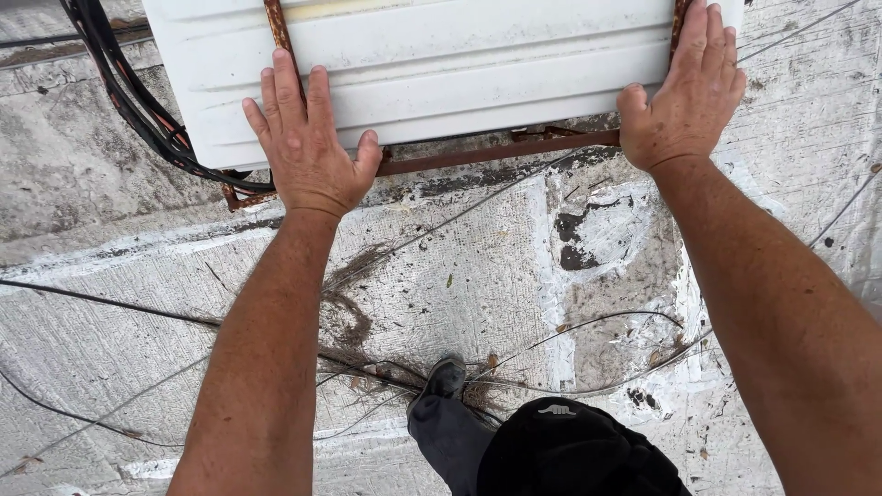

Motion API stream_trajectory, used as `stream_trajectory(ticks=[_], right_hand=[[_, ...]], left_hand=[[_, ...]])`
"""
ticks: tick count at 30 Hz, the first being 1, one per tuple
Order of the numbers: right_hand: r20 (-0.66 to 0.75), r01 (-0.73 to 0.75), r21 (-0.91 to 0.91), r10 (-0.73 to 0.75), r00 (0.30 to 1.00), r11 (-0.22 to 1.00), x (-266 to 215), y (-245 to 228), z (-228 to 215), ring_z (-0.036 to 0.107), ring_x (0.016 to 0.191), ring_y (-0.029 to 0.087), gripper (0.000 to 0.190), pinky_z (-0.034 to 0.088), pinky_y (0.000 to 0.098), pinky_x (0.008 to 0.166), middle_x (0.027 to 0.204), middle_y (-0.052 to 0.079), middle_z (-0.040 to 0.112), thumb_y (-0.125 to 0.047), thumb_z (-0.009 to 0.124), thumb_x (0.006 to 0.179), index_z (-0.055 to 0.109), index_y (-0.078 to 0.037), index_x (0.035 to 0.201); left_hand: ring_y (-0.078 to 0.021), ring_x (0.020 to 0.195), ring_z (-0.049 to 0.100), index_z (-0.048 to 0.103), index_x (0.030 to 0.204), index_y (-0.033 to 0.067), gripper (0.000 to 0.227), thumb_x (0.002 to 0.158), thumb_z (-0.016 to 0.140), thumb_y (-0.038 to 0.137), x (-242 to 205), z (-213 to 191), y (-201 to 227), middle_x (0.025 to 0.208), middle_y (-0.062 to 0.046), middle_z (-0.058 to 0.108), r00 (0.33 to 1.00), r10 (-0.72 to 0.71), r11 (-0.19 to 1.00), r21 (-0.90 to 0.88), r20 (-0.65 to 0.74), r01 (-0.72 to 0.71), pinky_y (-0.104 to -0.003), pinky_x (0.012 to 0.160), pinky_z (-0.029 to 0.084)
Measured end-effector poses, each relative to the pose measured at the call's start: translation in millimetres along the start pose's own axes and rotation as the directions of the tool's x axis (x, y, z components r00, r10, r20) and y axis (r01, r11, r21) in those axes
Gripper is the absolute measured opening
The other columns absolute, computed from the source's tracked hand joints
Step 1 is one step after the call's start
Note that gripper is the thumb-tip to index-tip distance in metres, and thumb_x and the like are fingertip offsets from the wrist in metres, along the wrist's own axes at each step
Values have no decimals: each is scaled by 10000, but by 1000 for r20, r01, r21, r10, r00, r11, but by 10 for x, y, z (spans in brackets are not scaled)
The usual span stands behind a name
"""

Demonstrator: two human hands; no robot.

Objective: A technician gathers tools and equipment on a rooftop, carries a refrigerant tank and manifold gauges to an outdoor AC unit, and begins servicing it by positioning the unit and handling its wiring.

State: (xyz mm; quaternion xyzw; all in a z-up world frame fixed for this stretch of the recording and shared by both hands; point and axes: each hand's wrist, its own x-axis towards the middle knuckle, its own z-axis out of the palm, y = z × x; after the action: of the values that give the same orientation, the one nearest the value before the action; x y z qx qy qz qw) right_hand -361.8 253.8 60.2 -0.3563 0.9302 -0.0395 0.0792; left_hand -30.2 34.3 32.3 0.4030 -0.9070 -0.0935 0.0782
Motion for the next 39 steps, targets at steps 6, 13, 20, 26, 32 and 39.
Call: stream_trajectory(ticks=[6, 13, 20, 26, 32, 39], right_hand=[[-29, 26, 23, -26, 999, 999, 3, 37, 33, 230, 1567, 396, 882, 226, 658, 1212, 1715, 172, 221, -299, 612, 937, 125, -75, 1637], [-73, 74, 54, -70, 995, 996, 5, 88, 75, 268, 1547, 428, 889, 247, 656, 1192, 1699, 193, 282, -279, 630, 912, 144, -78, 1630], [-67, 99, 20, -97, 993, 995, 24, 58, 53, 265, 1571, 404, 911, 291, 627, 1193, 1727, 179, 262, -348, 543, 910, 81, -68, 1643], [74, 40, 48, -43, 996, 998, 27, -71, -128, 224, 1524, 491, 987, 234, 688, 1161, 1679, 256, 219, -305, 598, 884, 36, -57, 1656], [212, -43, 36, 34, 977, 998, 121, -128, -278, 158, 1547, 491, 996, 177, 716, 1175, 1694, 271, 137, -370, 621, 927, 23, -35, 1648], [130, -75, 108, 60, 990, 991, 996, -328, -411, 53, 1587, 430, 922, 144, 723, 1230, 1719, 189, 20, -343, 644, 1054, 21, -32, 1659]], left_hand=[[-478, 1525, 241, 454, 1569, 46, 880, 869, 646, 544, 7, -12, 7, 1660, -215, 176, 1000, 1, 1000, 9, 1, -1, -734, 1199, 180], [-474, 1531, 241, 503, 1546, 38, 860, 867, 641, 546, 11, -2, -16, 1660, -222, 167, 1000, 18, 1000, -2, -3, -18, -752, 1191, 181], [-464, 1534, 241, 496, 1522, 55, 860, 820, 667, 521, 22, -34, 5, 1668, -227, 160, 1000, -2, 1000, 2, 16, 2, -762, 1183, 194], [-460, 1550, 165, 460, 1546, 87, 878, 803, 564, 541, 38, -8, 25, 1683, -249, 128, 988, -85, 996, 8, 125, 85, -693, 1192, 65], [-452, 1562, 138, 418, 1578, 121, 899, 806, 521, 570, 47, 4, 6, 1692, -260, 126, 975, -96, 995, 22, 199, 93, -698, 1193, 48], [-439, 1573, 121, 311, 1617, 137, 959, 806, 541, 594, -5, 58, -39, 1693, -257, 104, 981, -64, 998, 33, 185, 59, -715, 1209, 68]])
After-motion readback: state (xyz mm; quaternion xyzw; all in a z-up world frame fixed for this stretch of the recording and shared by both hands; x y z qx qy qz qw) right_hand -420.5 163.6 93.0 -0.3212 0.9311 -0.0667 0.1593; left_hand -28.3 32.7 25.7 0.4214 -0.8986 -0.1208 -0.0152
